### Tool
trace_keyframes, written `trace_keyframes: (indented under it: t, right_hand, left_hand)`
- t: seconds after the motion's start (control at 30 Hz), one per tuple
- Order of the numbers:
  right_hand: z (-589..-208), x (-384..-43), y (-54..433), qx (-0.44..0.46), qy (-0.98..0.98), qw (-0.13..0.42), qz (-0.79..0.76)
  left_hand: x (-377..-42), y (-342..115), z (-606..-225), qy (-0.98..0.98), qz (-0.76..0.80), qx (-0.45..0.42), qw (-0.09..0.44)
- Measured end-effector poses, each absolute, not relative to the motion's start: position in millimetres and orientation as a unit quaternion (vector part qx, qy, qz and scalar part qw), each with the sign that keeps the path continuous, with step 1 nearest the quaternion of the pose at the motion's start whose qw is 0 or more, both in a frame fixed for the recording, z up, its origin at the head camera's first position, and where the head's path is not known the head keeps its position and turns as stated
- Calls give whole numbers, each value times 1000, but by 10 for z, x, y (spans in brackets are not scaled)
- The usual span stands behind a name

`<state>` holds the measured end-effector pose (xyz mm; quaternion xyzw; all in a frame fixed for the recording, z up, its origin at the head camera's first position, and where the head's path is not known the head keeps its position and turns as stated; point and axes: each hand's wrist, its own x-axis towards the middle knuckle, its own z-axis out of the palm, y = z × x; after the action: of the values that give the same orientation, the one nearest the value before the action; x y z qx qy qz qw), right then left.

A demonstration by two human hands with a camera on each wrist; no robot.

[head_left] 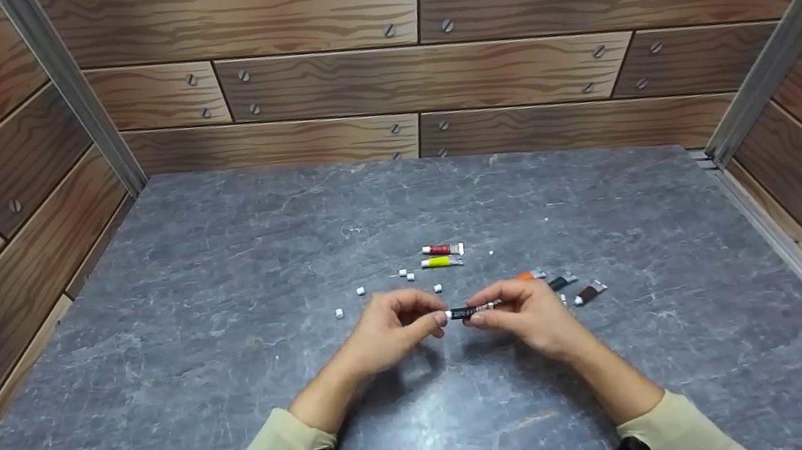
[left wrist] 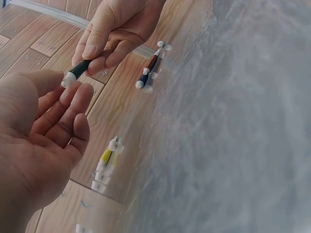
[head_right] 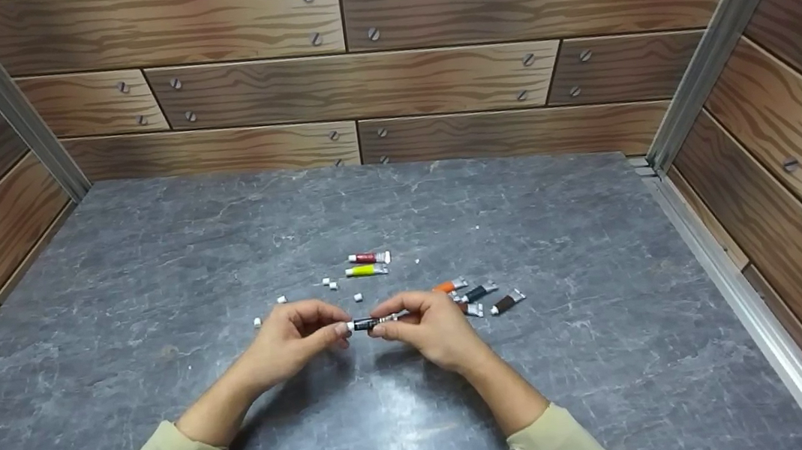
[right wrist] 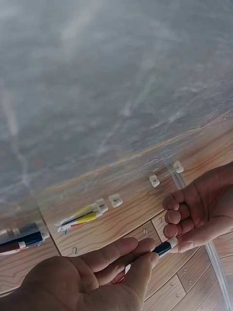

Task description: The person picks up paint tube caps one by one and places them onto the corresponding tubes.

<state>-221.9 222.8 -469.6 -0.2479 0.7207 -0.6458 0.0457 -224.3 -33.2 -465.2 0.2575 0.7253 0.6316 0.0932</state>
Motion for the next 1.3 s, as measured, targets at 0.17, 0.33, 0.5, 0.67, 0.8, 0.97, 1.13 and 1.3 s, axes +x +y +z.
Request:
trace_keyframes:
  t: [0.17,0.33,0.5,0.67,0.8,0.97,1.13,1.3]
  right_hand:
    - [-4699,-2212,2224,-245,724,46,-643]
    - [-4705,-2208,2225,-246,727,43,-639]
    - [-4706,-2207,2228,-247,727,43,-639]
    - [-4705,-2209,2230,-248,727,43,-639]
    - [-4706,-2210,2230,-248,731,39,-635]
    - [-4703,-2210,2230,-246,728,41,-639]
    - [-4697,-2207,2229,-243,719,48,-649]
    - [-4699,-2202,2229,-237,717,51,-653]
  left_hand:
    - [-2245,-333,-4653,726,628,267,84]
    - [-2241,-338,-4651,726,626,274,74]
    - [-2242,-339,-4648,732,618,279,66]
    - [-2248,-336,-4655,740,612,274,61]
    - [-2246,-335,-4662,737,619,266,61]
    - [-2241,-333,-4658,732,628,259,61]
    - [-2243,-328,-4653,732,627,259,64]
    - [-2240,-328,-4646,726,632,259,76]
